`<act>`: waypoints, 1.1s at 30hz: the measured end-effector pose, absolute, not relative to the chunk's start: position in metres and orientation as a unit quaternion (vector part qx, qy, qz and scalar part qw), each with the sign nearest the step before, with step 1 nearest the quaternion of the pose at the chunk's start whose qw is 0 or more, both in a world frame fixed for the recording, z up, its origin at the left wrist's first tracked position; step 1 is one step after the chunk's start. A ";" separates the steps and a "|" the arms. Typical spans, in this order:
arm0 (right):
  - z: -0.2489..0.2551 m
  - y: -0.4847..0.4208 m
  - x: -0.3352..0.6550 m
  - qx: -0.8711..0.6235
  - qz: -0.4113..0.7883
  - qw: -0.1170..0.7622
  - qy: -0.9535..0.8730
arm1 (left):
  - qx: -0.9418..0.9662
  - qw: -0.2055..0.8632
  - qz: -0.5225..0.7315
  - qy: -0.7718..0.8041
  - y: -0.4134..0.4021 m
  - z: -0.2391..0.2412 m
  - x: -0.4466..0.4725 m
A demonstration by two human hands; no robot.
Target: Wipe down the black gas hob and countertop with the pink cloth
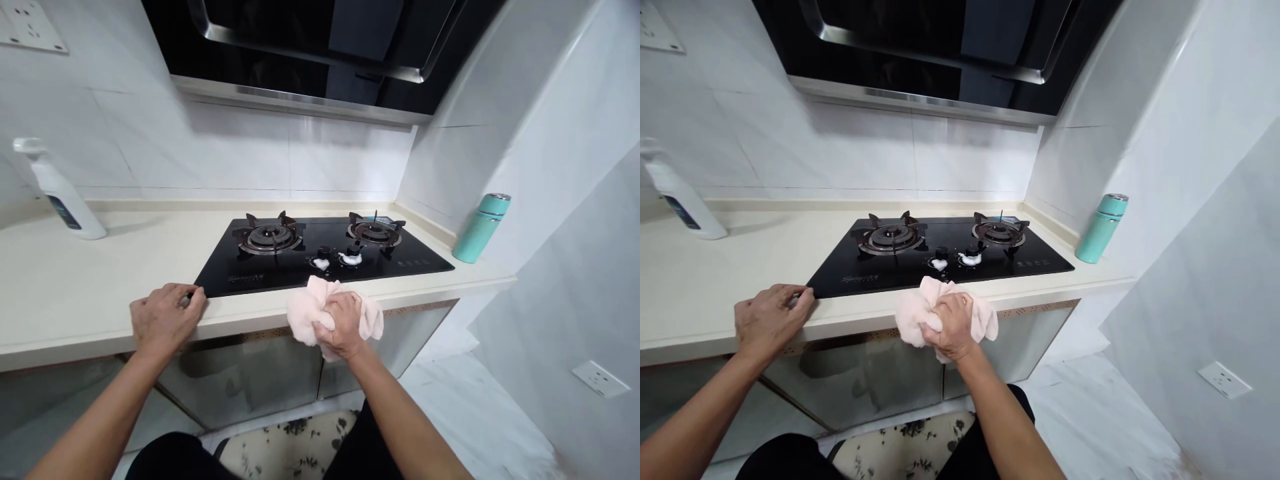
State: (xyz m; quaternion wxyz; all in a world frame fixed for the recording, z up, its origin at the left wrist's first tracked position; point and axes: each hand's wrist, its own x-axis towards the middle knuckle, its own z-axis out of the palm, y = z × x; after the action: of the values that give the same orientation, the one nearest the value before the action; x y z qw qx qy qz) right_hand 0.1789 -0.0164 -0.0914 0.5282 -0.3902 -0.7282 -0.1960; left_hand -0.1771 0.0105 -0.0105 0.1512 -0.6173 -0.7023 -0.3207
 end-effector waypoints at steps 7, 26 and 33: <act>-0.109 -0.014 0.360 -0.413 -0.245 0.533 -0.697 | -0.619 0.128 -0.315 -0.708 0.007 -0.006 -0.171; -0.127 -0.011 0.248 -0.538 -0.185 0.494 -0.657 | -0.608 0.121 -0.362 -0.696 0.008 -0.015 -0.163; -0.088 -0.018 0.022 -0.387 -0.128 0.369 -0.836 | -0.614 0.101 -0.356 -0.697 0.005 -0.009 -0.167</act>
State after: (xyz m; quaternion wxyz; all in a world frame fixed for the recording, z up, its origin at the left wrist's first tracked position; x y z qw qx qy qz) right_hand 0.0224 -0.0177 -0.0881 0.3686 -0.3869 -0.8355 -0.1279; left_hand -0.1667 0.0053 -0.0094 0.1008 -0.6139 -0.6972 -0.3562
